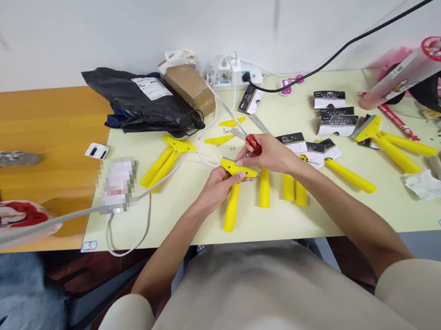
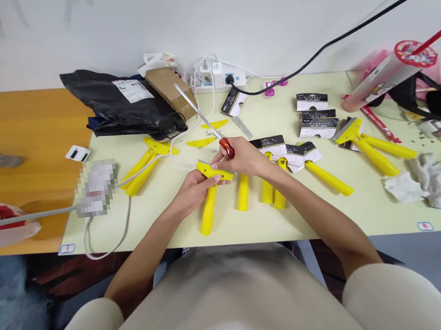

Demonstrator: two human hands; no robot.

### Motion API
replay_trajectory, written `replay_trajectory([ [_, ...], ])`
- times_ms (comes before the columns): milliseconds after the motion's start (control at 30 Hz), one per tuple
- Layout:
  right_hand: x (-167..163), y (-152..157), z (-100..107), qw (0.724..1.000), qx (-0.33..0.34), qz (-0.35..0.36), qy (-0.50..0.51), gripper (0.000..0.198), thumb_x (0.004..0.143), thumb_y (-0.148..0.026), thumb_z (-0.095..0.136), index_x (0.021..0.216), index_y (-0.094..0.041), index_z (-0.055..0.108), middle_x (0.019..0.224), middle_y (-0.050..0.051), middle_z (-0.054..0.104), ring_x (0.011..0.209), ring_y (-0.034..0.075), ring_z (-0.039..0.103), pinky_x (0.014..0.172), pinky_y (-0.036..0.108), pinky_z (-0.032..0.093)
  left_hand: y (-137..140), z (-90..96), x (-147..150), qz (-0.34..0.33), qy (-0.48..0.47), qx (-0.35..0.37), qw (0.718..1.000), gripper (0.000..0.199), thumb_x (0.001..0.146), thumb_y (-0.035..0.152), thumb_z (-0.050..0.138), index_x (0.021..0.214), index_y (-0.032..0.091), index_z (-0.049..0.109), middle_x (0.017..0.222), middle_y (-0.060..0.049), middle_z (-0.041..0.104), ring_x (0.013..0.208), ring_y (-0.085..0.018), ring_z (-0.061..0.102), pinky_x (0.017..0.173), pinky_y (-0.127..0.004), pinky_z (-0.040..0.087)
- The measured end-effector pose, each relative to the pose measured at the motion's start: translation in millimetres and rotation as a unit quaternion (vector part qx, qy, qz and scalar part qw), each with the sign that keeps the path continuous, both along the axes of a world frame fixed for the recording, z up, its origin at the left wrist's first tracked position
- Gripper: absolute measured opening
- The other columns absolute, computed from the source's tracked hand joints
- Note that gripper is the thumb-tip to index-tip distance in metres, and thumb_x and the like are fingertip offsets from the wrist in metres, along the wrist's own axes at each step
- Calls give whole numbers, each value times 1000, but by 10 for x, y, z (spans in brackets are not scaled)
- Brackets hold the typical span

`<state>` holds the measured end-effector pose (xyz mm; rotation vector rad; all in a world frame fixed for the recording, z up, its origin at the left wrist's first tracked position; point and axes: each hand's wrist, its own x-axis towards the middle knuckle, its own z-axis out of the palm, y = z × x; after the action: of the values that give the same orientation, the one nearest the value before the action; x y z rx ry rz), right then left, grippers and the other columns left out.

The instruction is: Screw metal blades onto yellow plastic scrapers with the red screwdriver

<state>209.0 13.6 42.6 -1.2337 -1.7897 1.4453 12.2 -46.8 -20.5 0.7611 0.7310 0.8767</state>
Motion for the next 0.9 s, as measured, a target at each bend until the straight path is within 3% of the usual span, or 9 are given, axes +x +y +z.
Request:
replay_trajectory([
  [200, 39, -40, 120, 1000, -8, -10, 3, 52, 72, -37, 90, 73, -26, 40, 90, 5, 82, 81, 25, 76, 73, 38, 55, -55, 102, 23, 5, 4, 0, 1000, 43, 88, 38, 87, 125, 18, 78, 132, -13, 77, 125, -34, 73, 113, -51, 57],
  [367, 103, -66, 234, 1000, 3, -8, 17, 47, 73, -39, 91, 72, -26, 45, 85, 4, 81, 81, 28, 75, 72, 40, 55, -85, 158, 27, 38, 37, 39, 998, 43, 85, 39, 90, 119, 15, 79, 118, -15, 81, 119, -35, 76, 107, -51, 60],
  [567, 142, -101, 341, 1000, 24, -11, 0, 54, 74, -45, 91, 73, -25, 41, 86, 6, 82, 80, 26, 75, 67, 35, 50, -80, 315, 34, 13, 38, 35, 999, 41, 87, 40, 88, 118, 16, 79, 115, -15, 82, 114, -35, 78, 104, -52, 62],
  [733, 145, -98, 393, 998, 52, -32, 0, 63, 75, -57, 89, 73, -25, 35, 87, 5, 80, 71, 20, 68, 61, 32, 44, -18, 361, 5, 11, 42, 55, 998, 43, 88, 44, 86, 119, 16, 79, 117, -15, 81, 111, -34, 79, 104, -51, 62],
  [900, 338, 44, 337, 980, 151, -118, -52, 58, 92, -65, 72, 71, -25, 36, 66, -1, 57, 66, 17, 55, 64, 33, 40, 220, 593, -245, 118, 63, 96, 986, 36, 89, 43, 86, 109, 14, 79, 112, -15, 81, 115, -35, 78, 103, -49, 64],
])
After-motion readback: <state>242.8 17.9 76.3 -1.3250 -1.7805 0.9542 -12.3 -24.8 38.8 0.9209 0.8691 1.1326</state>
